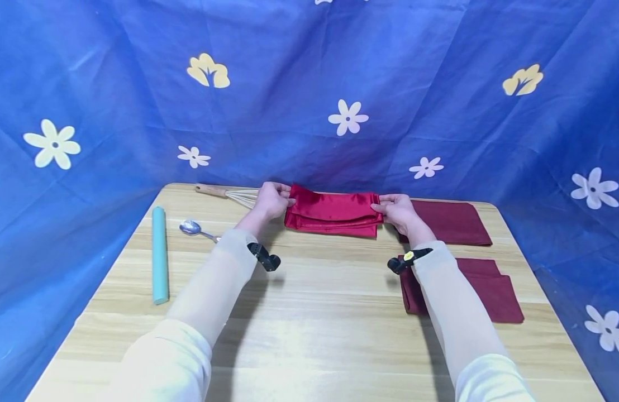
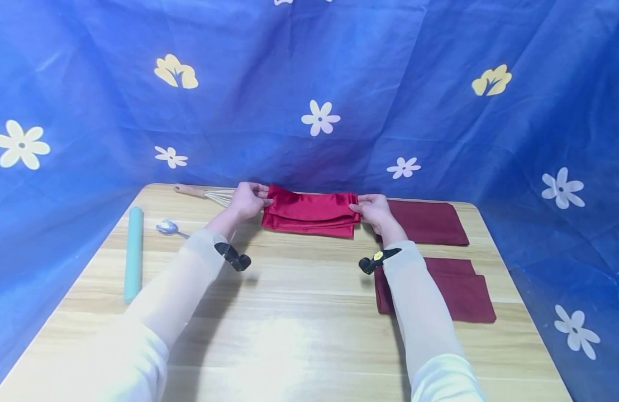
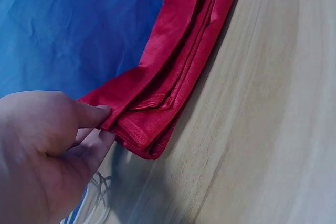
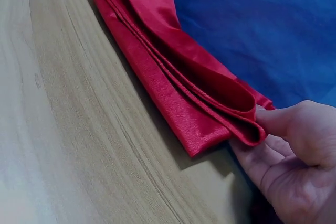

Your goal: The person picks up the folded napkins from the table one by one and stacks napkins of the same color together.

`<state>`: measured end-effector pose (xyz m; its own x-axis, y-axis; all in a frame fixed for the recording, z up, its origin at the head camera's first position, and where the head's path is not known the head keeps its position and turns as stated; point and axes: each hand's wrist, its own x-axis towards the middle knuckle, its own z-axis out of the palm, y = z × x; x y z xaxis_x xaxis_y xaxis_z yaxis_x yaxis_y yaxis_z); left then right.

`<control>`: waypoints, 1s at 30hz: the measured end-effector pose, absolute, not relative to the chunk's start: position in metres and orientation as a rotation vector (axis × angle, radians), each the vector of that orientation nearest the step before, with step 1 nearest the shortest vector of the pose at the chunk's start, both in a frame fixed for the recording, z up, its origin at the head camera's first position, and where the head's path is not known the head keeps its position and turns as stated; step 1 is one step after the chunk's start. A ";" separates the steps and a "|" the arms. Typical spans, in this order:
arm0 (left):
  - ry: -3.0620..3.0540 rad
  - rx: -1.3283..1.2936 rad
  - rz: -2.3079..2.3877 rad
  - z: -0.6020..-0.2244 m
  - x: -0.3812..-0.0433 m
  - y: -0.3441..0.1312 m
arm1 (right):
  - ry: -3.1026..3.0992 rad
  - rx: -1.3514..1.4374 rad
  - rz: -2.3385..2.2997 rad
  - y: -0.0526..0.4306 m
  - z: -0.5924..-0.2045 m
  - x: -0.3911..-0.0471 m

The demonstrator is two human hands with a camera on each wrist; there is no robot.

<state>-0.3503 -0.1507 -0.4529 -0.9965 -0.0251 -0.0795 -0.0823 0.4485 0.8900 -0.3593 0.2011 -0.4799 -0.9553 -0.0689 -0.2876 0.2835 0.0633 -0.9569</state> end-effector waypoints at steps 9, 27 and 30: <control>2.653 -0.047 1.480 -0.452 -0.343 -0.156 | 2.057 0.199 -1.940 0.200 -0.477 -0.356; 2.642 -0.138 1.507 -0.458 -0.338 -0.161 | 2.159 0.139 -1.917 0.200 -0.482 -0.354; 2.651 -0.144 1.494 -0.460 -0.337 -0.160 | 2.175 0.149 -1.926 0.200 -0.483 -0.353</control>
